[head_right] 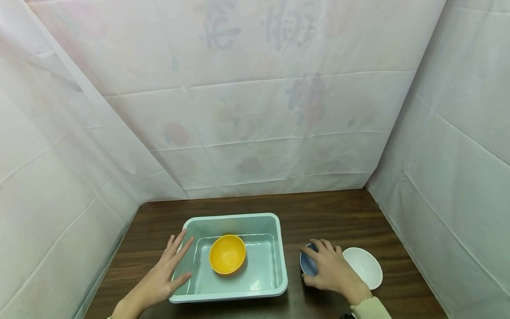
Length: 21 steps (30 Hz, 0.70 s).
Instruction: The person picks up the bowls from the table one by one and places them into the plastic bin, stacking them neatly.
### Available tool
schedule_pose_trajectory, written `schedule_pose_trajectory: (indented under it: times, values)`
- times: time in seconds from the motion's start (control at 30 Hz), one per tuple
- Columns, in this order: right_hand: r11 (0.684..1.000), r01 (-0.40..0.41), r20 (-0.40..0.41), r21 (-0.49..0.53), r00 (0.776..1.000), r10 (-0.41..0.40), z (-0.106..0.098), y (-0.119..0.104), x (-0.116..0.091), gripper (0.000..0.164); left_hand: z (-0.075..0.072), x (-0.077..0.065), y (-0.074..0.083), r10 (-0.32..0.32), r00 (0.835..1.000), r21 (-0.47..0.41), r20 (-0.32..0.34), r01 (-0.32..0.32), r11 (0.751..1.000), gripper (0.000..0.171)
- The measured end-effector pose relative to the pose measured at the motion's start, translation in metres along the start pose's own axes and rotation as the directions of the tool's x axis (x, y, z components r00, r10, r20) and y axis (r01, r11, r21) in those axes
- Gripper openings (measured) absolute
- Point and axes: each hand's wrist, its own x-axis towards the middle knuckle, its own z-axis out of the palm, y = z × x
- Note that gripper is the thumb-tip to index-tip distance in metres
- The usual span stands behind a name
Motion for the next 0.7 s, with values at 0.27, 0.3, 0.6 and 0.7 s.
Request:
schedule_pose_trajectory:
  times: [0.27, 0.3, 0.6, 0.7]
  values:
    - [1.000, -0.007, -0.017, -0.027, 1.000, 0.006, -0.022, 0.004, 0.015, 0.064, 0.000, 0.000, -0.001, 0.013, 1.000, 0.009, -0.004, -0.013, 1.000, 0.080]
    - [1.000, -0.007, -0.017, -0.025, 1.000, 0.007, -0.025, 0.004, 0.017, 0.064, 0.000, 0.000, 0.000, 0.013, 1.000, 0.009, -0.004, -0.013, 1.000, 0.080]
    - [0.997, 0.071, -0.077, -0.034, 0.994, -0.073, -0.054, 0.004, 0.036, 0.063, -0.001, -0.001, -0.001, 0.019, 1.000, 0.009, 0.001, -0.019, 1.000, 0.080]
    - [0.994, 0.104, -0.098, -0.035, 0.990, -0.107, -0.060, 0.002, 0.042, 0.060, -0.001, -0.001, -0.001, 0.020, 1.000, 0.010, 0.004, -0.020, 1.000, 0.080]
